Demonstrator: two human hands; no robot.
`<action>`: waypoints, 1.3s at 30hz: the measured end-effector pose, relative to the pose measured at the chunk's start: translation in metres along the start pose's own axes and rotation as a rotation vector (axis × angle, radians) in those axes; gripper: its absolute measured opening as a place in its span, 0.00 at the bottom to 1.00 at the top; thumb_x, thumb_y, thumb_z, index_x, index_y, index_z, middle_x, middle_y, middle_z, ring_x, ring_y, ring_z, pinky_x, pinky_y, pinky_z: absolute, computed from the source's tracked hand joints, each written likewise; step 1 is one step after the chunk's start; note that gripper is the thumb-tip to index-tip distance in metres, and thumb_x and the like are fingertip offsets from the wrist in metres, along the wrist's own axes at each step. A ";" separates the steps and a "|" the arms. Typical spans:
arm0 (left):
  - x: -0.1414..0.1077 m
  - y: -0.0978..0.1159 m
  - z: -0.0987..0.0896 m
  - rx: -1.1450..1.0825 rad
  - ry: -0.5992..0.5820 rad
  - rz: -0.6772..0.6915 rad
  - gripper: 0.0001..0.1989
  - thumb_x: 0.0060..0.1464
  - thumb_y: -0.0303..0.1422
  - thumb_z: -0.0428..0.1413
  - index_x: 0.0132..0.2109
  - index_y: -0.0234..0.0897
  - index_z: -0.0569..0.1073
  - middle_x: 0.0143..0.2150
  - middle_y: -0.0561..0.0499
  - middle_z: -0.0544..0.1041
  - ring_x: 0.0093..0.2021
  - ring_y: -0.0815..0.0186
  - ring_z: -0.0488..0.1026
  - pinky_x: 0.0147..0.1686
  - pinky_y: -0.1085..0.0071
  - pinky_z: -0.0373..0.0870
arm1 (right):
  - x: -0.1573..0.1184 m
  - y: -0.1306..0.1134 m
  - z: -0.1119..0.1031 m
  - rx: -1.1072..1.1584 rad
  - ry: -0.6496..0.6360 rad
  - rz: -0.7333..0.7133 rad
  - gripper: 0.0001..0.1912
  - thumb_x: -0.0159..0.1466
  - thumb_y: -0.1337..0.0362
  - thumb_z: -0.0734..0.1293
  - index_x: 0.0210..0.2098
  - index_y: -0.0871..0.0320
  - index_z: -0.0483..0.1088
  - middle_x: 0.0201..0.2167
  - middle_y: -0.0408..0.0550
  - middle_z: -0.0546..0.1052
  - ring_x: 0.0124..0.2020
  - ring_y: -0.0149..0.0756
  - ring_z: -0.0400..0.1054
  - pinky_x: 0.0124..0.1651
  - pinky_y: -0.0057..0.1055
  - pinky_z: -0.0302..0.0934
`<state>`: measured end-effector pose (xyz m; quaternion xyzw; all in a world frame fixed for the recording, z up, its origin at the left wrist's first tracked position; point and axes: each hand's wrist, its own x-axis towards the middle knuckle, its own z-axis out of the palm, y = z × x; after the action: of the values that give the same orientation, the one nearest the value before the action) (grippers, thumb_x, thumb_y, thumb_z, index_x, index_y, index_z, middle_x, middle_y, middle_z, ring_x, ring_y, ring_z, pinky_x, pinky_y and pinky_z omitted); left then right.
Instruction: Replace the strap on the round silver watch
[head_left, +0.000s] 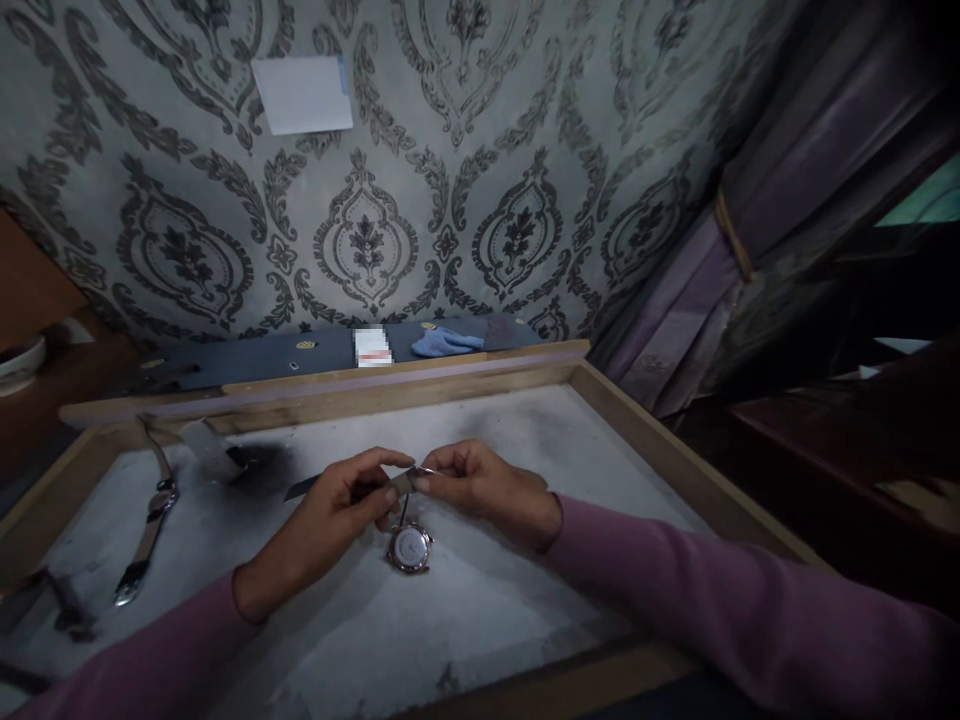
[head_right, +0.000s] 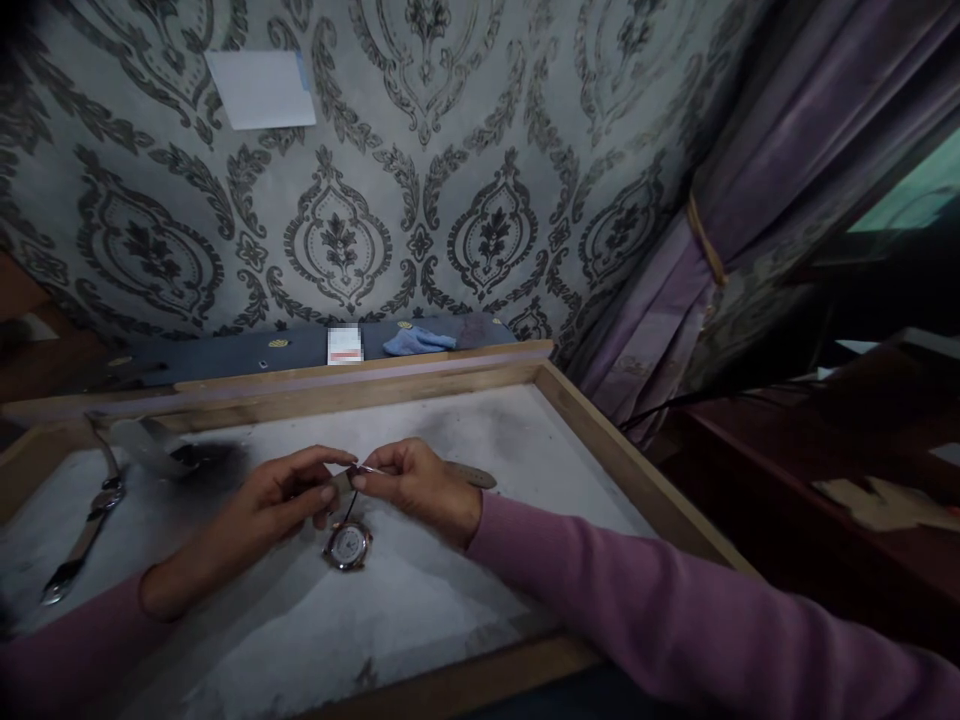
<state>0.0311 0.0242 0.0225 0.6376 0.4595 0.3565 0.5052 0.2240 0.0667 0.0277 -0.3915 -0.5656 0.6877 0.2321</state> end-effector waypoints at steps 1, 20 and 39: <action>-0.001 -0.001 0.000 0.013 -0.008 0.010 0.14 0.56 0.36 0.55 0.48 0.37 0.73 0.26 0.56 0.69 0.25 0.70 0.67 0.25 0.74 0.58 | 0.000 0.001 0.000 0.004 -0.003 0.001 0.22 0.45 0.51 0.77 0.26 0.63 0.71 0.15 0.34 0.62 0.18 0.22 0.46 0.21 0.26 0.35; 0.001 -0.008 -0.003 -0.002 0.013 -0.039 0.17 0.55 0.37 0.55 0.50 0.37 0.71 0.25 0.56 0.70 0.23 0.70 0.66 0.21 0.75 0.55 | 0.002 -0.003 -0.006 -0.078 0.034 -0.006 0.15 0.54 0.56 0.71 0.30 0.64 0.74 0.11 0.31 0.55 0.16 0.22 0.43 0.21 0.26 0.36; 0.001 -0.002 -0.005 -0.147 0.008 -0.219 0.17 0.49 0.36 0.59 0.46 0.36 0.71 0.26 0.56 0.70 0.23 0.72 0.65 0.18 0.77 0.49 | 0.000 0.000 -0.007 -0.171 0.009 -0.089 0.09 0.59 0.63 0.67 0.32 0.65 0.72 0.22 0.39 0.66 0.23 0.25 0.53 0.26 0.26 0.46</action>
<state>0.0263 0.0271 0.0221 0.5436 0.5008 0.3345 0.5846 0.2297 0.0709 0.0276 -0.3876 -0.6379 0.6242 0.2307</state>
